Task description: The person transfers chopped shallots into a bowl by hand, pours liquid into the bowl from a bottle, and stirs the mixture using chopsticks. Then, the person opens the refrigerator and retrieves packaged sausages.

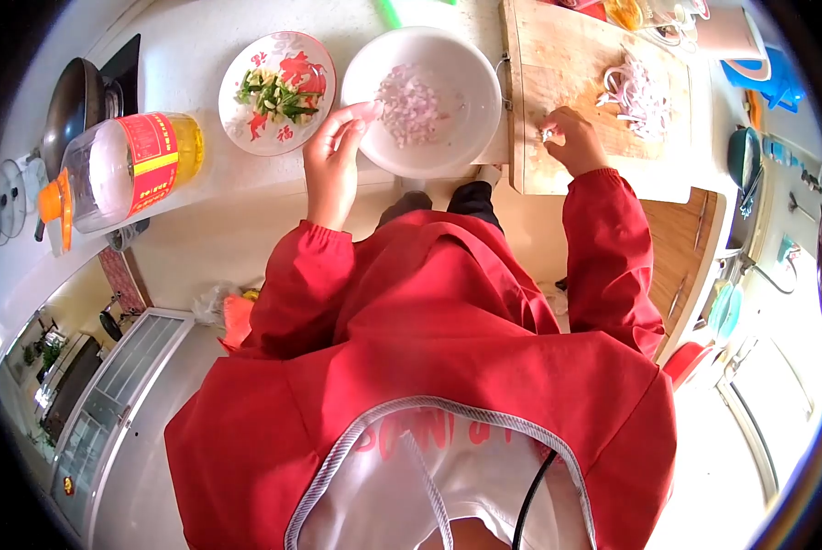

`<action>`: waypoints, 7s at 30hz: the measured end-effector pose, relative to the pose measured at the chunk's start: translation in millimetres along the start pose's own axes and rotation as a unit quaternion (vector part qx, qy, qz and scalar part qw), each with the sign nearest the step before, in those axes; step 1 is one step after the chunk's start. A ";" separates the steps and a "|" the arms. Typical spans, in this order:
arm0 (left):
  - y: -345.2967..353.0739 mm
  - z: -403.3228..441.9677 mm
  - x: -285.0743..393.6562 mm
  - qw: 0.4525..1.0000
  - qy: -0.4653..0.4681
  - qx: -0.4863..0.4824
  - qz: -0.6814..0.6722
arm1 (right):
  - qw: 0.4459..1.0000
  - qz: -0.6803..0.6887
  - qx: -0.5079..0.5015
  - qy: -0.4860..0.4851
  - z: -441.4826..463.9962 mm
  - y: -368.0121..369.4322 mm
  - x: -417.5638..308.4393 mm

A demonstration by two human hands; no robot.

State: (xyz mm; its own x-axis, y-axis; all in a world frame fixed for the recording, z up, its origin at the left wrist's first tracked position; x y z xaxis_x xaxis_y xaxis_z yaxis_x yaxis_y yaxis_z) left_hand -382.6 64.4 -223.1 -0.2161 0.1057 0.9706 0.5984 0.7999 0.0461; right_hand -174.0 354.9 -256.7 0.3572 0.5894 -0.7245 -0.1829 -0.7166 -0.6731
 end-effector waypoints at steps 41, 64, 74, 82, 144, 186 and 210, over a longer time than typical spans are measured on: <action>13.0 -26.1 -58.1 0.980 -0.197 0.003 -0.034 | 0.985 -0.011 0.134 -0.111 28.4 49.1 -150.7; -14.9 -21.0 -50.7 0.980 -0.149 0.061 0.115 | 0.914 -0.182 -0.252 -0.261 159.2 149.5 -161.3; 16.5 -7.4 -17.5 0.993 -0.086 0.014 0.083 | 0.915 -0.127 -0.298 -0.240 141.0 124.2 -164.0; 47.2 24.9 -46.5 0.935 -0.015 -0.239 0.262 | 0.955 -0.137 -0.259 -0.048 138.1 109.5 -78.9; 46.9 54.7 2.6 0.977 -0.051 0.019 0.207 | 0.908 0.393 -0.042 0.142 86.2 97.6 -86.6; -129.4 268.7 177.1 0.858 0.404 0.274 0.157 | 0.927 0.085 0.347 0.117 28.9 84.4 -171.7; 32.7 238.8 304.4 0.727 0.537 0.139 0.404 | 0.903 0.205 0.370 0.077 21.8 19.2 -195.5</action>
State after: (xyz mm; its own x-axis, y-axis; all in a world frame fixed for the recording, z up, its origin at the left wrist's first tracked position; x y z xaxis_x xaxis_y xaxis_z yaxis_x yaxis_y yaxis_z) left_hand -613.1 263.9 17.5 0.9364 0.2047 0.2850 -0.0165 0.8369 -0.5471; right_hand -267.3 234.0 -131.2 0.2343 0.2315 -0.9442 -0.8700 -0.3834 -0.3099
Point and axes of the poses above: each hand's wrist, its own z-axis towards the middle knuckle, its own y-axis out of the palm, x = y × z, the point moved 10 cm from there along z, towards the middle knuckle, and after that the axes turned 5 degrees about z, right-handed, at the moved point
